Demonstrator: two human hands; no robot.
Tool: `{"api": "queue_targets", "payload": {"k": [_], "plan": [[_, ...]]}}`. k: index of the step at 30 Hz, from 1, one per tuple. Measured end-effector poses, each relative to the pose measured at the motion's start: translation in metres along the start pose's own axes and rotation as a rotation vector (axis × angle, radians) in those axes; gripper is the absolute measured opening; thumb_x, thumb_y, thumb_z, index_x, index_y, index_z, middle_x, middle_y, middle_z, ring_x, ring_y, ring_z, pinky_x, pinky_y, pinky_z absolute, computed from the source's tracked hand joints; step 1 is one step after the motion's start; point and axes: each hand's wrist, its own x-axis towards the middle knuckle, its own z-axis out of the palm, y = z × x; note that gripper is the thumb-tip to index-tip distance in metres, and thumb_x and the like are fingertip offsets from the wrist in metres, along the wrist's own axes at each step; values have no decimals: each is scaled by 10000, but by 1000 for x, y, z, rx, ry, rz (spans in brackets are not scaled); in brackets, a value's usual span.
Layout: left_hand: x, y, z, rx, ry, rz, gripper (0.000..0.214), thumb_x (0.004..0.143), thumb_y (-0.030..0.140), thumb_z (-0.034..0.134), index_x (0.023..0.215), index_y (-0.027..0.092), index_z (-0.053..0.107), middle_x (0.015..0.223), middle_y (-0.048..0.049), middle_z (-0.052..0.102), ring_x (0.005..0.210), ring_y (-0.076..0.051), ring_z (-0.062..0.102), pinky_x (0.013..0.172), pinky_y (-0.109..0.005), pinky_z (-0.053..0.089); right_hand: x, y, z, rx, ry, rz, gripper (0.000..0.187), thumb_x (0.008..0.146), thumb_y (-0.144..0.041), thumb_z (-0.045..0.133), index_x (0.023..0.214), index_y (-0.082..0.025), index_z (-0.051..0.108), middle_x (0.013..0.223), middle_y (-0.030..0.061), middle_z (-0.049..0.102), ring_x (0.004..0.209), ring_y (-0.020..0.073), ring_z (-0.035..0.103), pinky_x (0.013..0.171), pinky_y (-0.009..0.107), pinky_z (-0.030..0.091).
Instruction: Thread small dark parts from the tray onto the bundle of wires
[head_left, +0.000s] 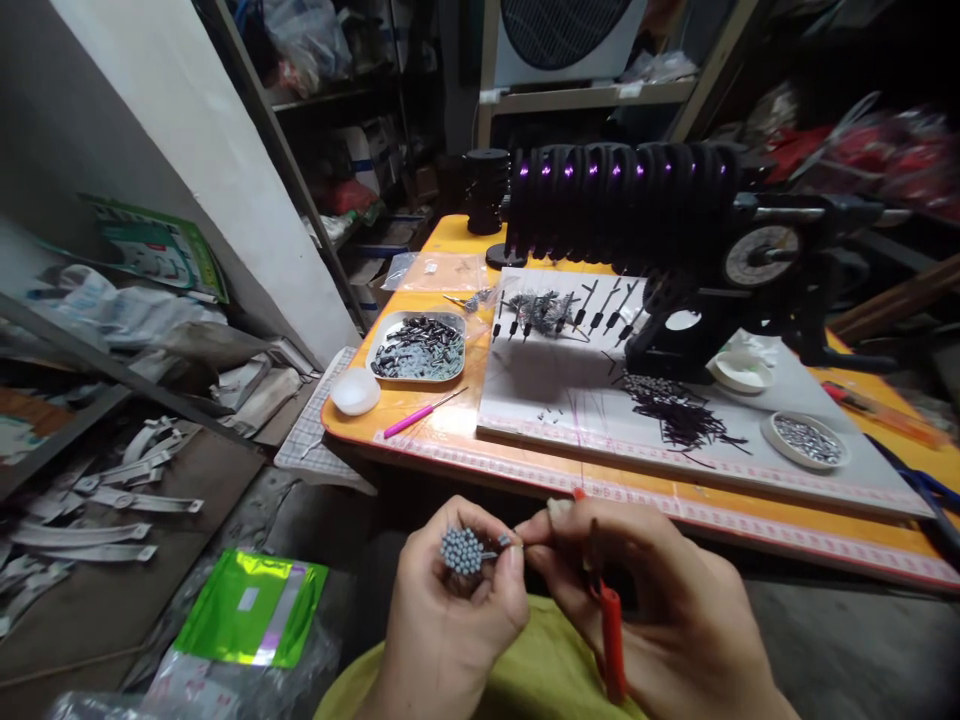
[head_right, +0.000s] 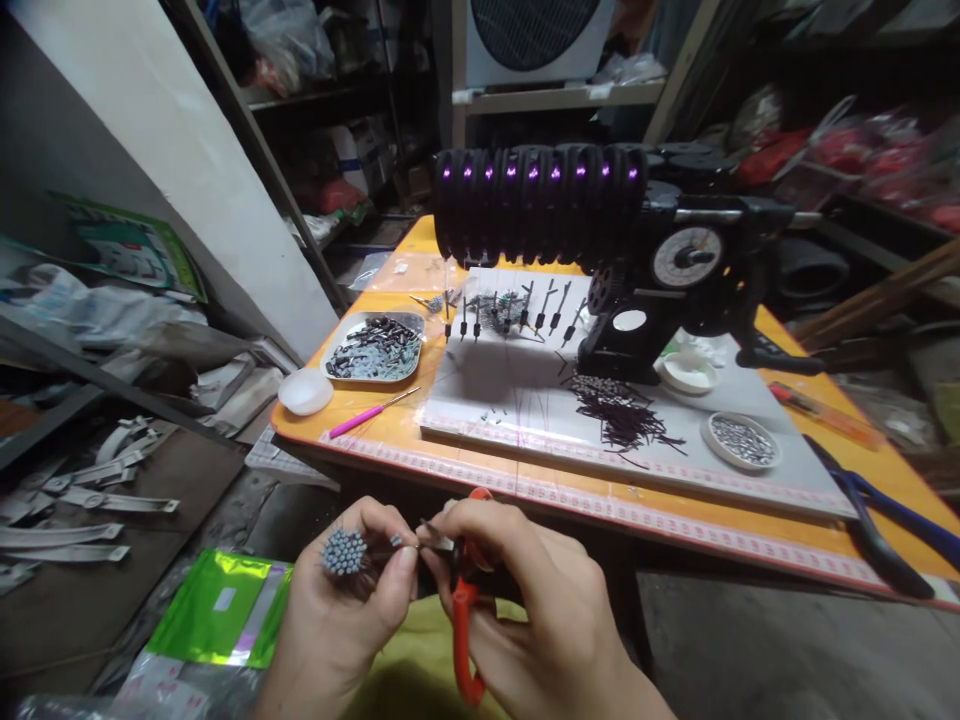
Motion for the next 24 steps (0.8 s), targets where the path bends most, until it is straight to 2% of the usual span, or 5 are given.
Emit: {"api": "queue_targets", "payload": {"k": [5, 9, 13, 17, 24], "plan": [[2, -2, -6, 20, -127, -78, 215, 661, 250, 744, 657, 156, 551, 523, 55, 477, 470, -62, 385, 462, -172, 304, -1, -3, 0, 62, -14, 47, 392, 817, -16, 629, 1092, -267, 506, 898, 7, 664, 790, 148, 694, 692, 221, 589], [5, -6, -14, -146, -277, -195, 333, 720, 417, 743, 697, 159, 534, 482, 73, 438, 440, -43, 268, 430, -174, 205, -2, -1, -8, 67, -66, 90, 374, 835, -27, 607, 1096, -273, 503, 874, -11, 636, 718, 115, 671, 660, 183, 585], [8, -6, -16, -192, -272, -222, 374, 702, 438, 786, 704, 157, 539, 484, 66, 465, 440, -39, 274, 421, -166, 198, -3, 3, -18, 72, -89, 161, 370, 868, -61, 601, 1150, -279, 506, 915, -1, 650, 728, 112, 679, 673, 180, 587], [8, -4, -13, -169, -233, -173, 379, 704, 440, 795, 694, 153, 548, 494, 69, 463, 447, -37, 297, 421, -162, 200, -3, 0, -21, 97, -62, 131, 379, 868, -78, 597, 1168, -293, 514, 984, 24, 680, 836, 177, 727, 752, 268, 614], [6, -2, -12, -152, -236, -149, 383, 705, 452, 795, 688, 153, 555, 501, 74, 441, 456, -42, 299, 434, -179, 199, -6, -1, -13, 20, -43, 50, 476, 828, 3, 601, 1190, -297, 533, 1031, 27, 719, 898, 187, 730, 805, 271, 614]]}}
